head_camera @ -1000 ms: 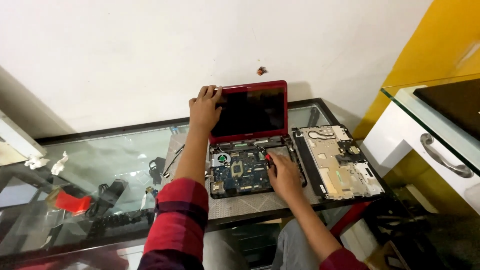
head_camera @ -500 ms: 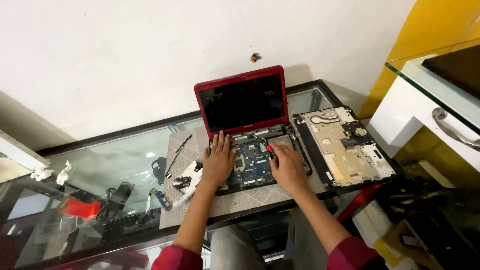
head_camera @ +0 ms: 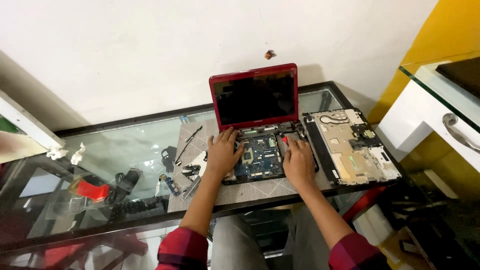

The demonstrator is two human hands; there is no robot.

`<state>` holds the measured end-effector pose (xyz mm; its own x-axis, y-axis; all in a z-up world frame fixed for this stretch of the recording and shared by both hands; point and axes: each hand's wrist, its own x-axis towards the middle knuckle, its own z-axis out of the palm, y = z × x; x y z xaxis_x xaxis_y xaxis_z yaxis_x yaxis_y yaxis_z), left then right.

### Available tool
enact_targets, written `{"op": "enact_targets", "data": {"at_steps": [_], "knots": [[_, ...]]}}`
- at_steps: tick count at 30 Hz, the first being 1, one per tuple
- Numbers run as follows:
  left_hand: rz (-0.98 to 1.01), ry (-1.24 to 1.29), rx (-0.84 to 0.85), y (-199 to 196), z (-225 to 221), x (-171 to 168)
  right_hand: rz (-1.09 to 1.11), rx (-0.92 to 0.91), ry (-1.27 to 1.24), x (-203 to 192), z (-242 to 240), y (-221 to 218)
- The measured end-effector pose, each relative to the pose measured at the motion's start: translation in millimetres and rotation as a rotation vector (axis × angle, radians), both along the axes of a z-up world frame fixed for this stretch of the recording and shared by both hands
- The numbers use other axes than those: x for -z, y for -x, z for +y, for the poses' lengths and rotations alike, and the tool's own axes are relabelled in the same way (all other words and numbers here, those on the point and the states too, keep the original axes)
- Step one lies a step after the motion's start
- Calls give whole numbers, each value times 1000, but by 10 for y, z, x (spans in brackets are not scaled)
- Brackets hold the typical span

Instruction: Disassembling a laptop to remove internal components like the hard drive and motherboard using a screwdriver.

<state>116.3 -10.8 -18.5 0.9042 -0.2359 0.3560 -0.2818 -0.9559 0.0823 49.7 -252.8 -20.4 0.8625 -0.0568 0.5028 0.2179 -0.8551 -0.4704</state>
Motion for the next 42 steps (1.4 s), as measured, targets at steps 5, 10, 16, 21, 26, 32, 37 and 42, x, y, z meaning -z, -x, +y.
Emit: {"op": "enact_targets", "data": {"at_steps": [5, 10, 16, 21, 26, 32, 37, 42], "knots": [[22, 16, 31, 572, -204, -152, -12, -25, 7, 87, -31, -49], [176, 67, 78, 1175, -316, -297, -48, -62, -30, 28, -21, -36], [136, 30, 104, 1274, -347, -340, -82, -23, 55, -3, -16, -46], [108, 64, 43, 1230, -366, -233, -126, -35, 60, 95, -22, -95], [34, 149, 83, 1193, -332, -89, -111, 74, -180, -45, -184, -57], [-58, 184, 114, 1134, -289, 7, 315, 152, 178, 45, -631, 236], [-52, 227, 123, 1166, -283, 3, 592, 77, 304, -28, -690, 520], [-47, 224, 114, 1160, -292, -14, 837, -29, 590, -333, -799, 707]]}}
